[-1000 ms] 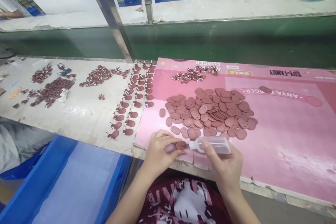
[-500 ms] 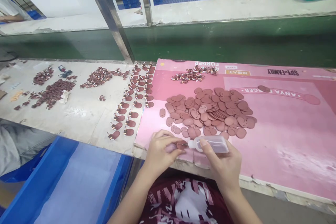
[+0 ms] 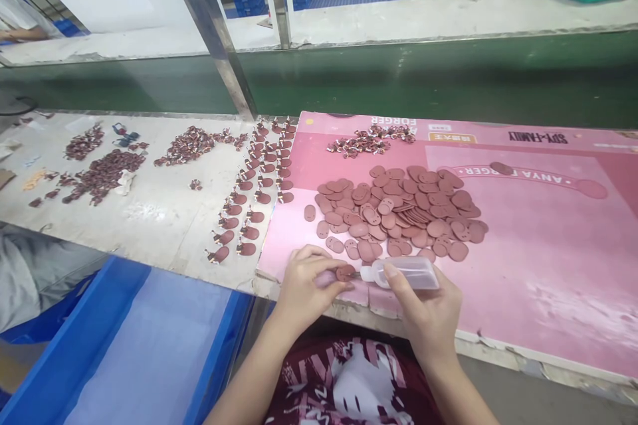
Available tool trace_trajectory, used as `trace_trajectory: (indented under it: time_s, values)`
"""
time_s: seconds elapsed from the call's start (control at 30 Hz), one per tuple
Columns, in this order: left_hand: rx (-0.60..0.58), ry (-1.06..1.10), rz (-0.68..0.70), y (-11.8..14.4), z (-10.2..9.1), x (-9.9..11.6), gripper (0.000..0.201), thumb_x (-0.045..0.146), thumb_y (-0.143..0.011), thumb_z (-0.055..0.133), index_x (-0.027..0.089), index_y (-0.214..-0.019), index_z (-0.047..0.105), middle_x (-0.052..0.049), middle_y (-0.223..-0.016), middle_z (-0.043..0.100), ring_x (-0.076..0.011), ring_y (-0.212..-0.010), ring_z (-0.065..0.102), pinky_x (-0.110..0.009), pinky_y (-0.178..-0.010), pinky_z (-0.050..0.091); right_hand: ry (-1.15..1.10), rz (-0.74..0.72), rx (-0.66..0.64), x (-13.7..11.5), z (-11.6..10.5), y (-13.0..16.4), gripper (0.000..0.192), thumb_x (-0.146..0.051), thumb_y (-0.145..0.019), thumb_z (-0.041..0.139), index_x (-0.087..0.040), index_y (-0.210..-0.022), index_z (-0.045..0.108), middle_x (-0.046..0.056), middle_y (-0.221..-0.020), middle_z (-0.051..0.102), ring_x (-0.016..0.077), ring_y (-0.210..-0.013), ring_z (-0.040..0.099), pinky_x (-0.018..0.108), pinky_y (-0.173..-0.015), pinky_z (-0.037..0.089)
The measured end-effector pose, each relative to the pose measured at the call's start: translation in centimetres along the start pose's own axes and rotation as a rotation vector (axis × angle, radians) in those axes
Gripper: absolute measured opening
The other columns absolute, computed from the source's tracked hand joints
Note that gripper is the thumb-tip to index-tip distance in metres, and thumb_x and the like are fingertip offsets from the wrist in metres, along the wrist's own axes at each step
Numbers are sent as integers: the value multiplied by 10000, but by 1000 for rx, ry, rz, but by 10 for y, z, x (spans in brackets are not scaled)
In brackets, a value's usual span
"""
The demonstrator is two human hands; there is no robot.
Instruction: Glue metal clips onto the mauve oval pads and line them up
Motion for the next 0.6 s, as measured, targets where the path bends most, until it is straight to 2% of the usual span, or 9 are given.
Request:
trace_trajectory:
  time_s: [0.17, 0.6]
  values:
    - [1, 3, 0, 0, 0, 0, 248, 161, -614, 857, 250, -827, 766, -1, -790, 746, -189, -802, 638, -375, -808, 468, 33, -5, -45, 0, 3, 0, 231, -386, -725, 687, -174, -643, 648, 25, -558, 650, 158, -480, 591, 242, -449, 458]
    - [25, -22, 9, 0, -3, 2, 262, 141, -582, 869, 244, -804, 773, 4, -768, 736, -181, -783, 642, -349, -790, 488, 44, -10, -56, 3, 4, 0, 238, -398, -726, 685, -174, -651, 657, 27, -564, 650, 158, -472, 578, 247, -447, 449]
Point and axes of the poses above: each hand's wrist, its own y-axis away from the middle knuckle, its own z-axis out of the palm, x = y × z, the point moved 10 cm from there along -y, towards the middle knuckle
